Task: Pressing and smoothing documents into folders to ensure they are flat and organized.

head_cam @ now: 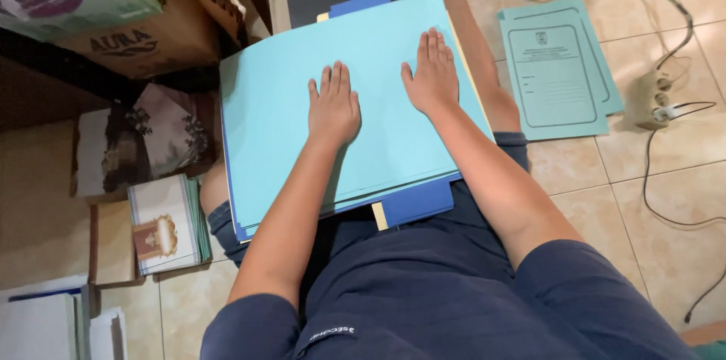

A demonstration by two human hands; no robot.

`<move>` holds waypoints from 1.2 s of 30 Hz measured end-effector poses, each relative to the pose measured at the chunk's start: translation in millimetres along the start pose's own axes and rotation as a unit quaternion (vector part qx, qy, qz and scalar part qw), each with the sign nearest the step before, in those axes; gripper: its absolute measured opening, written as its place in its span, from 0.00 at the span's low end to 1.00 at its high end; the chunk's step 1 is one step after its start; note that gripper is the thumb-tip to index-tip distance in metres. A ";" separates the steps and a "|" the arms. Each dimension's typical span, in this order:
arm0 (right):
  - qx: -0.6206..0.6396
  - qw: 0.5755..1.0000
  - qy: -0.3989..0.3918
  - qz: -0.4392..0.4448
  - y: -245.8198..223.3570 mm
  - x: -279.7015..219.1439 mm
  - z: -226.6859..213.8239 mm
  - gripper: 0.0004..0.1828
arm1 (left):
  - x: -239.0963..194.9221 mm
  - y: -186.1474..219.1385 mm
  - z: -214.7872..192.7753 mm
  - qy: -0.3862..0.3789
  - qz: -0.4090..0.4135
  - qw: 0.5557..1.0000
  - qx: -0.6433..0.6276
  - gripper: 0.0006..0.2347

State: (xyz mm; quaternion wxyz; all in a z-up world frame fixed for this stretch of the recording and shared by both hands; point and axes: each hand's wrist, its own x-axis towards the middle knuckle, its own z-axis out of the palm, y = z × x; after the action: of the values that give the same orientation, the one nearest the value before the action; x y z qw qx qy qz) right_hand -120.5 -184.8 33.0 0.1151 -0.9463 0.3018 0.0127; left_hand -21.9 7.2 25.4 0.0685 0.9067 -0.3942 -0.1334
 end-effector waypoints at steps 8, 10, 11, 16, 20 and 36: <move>-0.006 0.994 0.103 -0.027 11.3 10.3 30.7 0.39 | 102.9 -21.0 14.0 0.107 -0.032 0.994 0.009 0.27; -0.007 0.993 0.111 -0.033 9.6 9.3 29.7 0.39 | 109.0 -20.2 10.5 0.097 -0.053 0.993 0.033 0.26; -0.007 0.993 0.110 -0.031 10.6 7.7 29.3 0.39 | 102.6 -17.6 14.9 0.095 -0.051 0.994 0.032 0.26; 0.011 1.000 -0.007 0.014 -7.8 -5.0 -11.0 0.38 | 35.5 4.5 -5.4 0.010 -0.040 0.999 0.001 0.26; 0.008 1.000 -0.005 0.013 -6.1 -7.3 -7.1 0.39 | -9.3 16.7 -8.1 -0.010 -0.029 1.000 -0.006 0.26; 0.009 1.000 -0.003 0.015 -4.9 -2.5 -6.9 0.39 | 100.6 -11.0 -6.3 0.037 -0.080 0.996 0.013 0.27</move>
State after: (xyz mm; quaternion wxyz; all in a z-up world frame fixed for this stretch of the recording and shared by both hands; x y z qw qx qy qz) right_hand -120.0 -181.0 41.0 0.1242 -0.9405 0.3161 0.0148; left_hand 53.4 -59.0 10.0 0.0601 0.9407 -0.3189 -0.0992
